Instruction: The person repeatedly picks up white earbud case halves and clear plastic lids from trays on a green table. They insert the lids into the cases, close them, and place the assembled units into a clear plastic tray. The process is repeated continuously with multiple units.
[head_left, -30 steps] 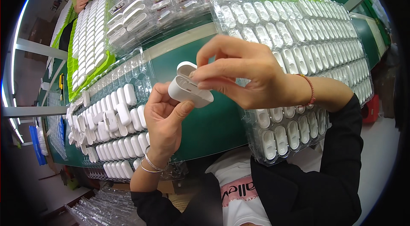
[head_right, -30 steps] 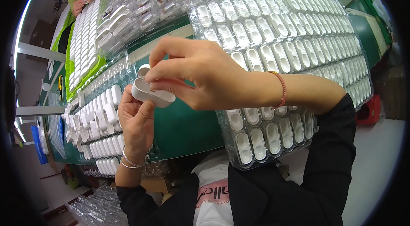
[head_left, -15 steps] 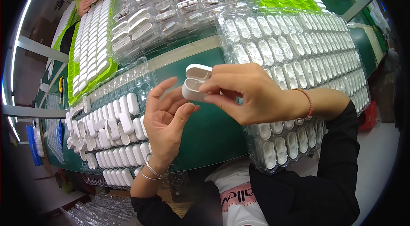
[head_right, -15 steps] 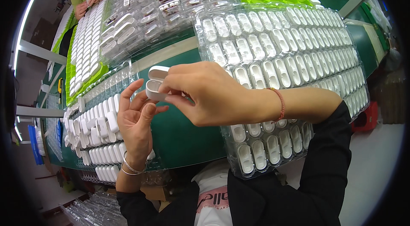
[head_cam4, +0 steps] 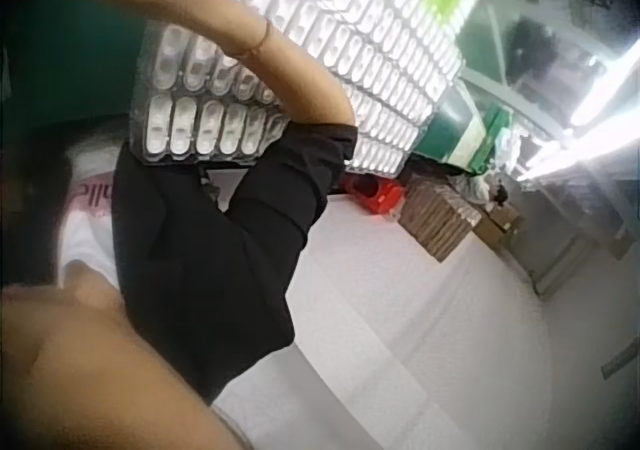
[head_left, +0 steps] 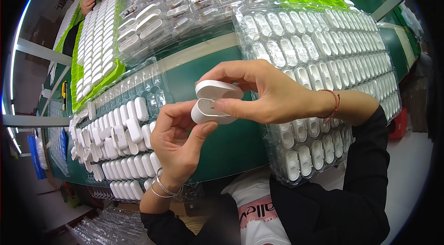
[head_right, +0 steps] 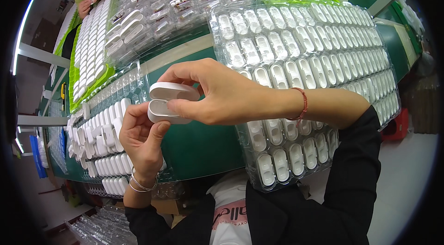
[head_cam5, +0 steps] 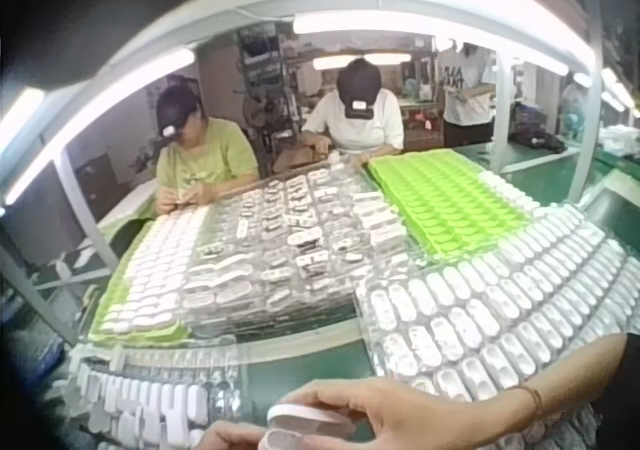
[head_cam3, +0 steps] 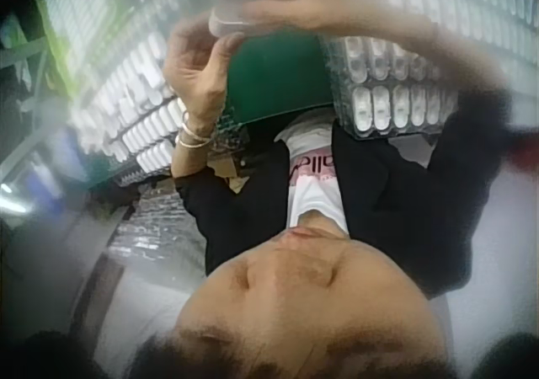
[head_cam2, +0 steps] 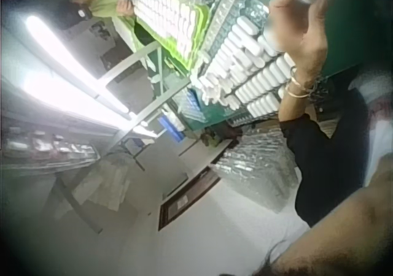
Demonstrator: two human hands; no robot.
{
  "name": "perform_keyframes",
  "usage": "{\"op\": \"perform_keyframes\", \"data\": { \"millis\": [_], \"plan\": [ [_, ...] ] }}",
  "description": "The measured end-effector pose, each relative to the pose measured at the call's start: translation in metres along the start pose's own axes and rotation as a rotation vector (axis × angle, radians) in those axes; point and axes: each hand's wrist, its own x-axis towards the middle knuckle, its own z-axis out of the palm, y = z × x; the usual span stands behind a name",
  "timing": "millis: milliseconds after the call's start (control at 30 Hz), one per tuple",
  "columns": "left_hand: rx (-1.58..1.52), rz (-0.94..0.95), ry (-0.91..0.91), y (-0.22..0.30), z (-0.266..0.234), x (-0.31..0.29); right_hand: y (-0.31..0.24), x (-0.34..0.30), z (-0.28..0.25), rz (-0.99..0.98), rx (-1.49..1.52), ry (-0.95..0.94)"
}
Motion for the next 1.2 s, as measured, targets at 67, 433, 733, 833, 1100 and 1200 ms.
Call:
{"op": "perform_keyframes", "data": {
  "millis": [67,433,733,833,1100,1200],
  "plan": [
    [0.024,0.005,0.002,0.0001,-0.0002,-0.0020,0.0002,0.0000,0.0010,-0.006,-0.019,-0.003],
    [0.166,0.081,-0.005,-0.0015,-0.0006,-0.0039,0.0024,-0.0020,0.0044,0.011,0.053,0.014],
    [0.180,0.080,0.014,-0.0016,0.0013,-0.0044,0.0032,-0.0022,0.0072,0.031,0.069,0.033],
    [0.190,0.121,0.018,-0.0038,0.0007,-0.0043,0.0030,-0.0018,0.0089,0.034,0.070,0.041],
    [0.209,0.132,0.024,-0.0031,0.0005,-0.0037,0.0044,-0.0017,0.0090,-0.005,0.012,0.057],
    [0.223,0.127,0.022,-0.0017,0.0000,-0.0044,0.0037,-0.0023,0.0101,0.003,0.025,0.063]
  ]
}}
